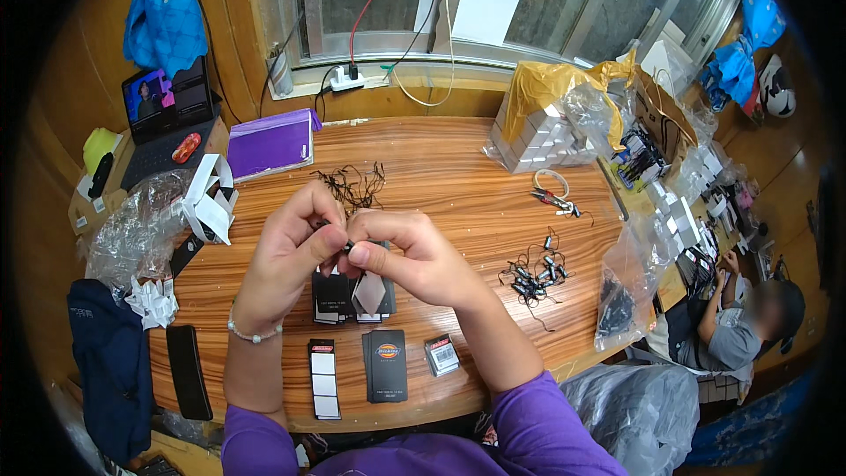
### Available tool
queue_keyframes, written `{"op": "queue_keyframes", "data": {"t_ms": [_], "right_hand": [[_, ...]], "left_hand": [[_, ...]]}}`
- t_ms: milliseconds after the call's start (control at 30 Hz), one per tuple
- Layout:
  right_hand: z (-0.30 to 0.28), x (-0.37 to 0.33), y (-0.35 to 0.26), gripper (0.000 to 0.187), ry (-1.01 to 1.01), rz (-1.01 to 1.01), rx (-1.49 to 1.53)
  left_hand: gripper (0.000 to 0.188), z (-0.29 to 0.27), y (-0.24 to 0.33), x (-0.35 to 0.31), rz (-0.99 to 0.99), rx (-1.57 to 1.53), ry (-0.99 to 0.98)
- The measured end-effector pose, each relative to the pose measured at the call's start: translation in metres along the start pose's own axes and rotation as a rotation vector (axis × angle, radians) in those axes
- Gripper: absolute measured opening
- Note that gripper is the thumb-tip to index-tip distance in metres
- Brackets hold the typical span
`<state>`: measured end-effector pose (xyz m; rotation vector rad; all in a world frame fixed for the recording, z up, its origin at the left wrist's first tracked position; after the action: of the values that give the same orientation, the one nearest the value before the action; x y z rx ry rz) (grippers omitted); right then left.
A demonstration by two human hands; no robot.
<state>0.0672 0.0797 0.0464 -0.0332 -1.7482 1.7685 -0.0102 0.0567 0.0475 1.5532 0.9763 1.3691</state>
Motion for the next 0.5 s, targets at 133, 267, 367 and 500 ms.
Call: {"op": "queue_keyframes", "data": {"t_ms": [133, 267, 367, 500], "right_hand": [[-0.003, 0.001, 0.006, 0.026, 0.046, 0.052, 0.034], [-0.009, 0.009, 0.022, 0.029, 0.098, 0.061, 0.235], [-0.02, 0.01, 0.032, 0.03, 0.205, 0.078, 0.43], [-0.048, 0.008, 0.026, 0.029, 0.395, -0.09, 0.756]], "left_hand": [[0.022, -0.009, 0.002, 0.003, 0.076, 0.11, 0.143], [0.028, -0.016, 0.003, 0.007, 0.122, 0.381, 0.25], [0.038, -0.022, 0.011, 0.006, 0.345, 0.524, 0.395], [0.03, -0.01, 0.004, 0.007, 0.282, 0.579, 0.399]]}}
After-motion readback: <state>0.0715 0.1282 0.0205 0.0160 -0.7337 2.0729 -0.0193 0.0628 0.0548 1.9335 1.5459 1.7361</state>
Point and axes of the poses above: each hand's wrist, its own x-axis towards the middle knuckle, its own z-axis out of the palm, y = z × x, the point moved 9 cm from there along x, towards the middle knuckle, and after that the axes turned 12 degrees about x, right-handed, at the moved point
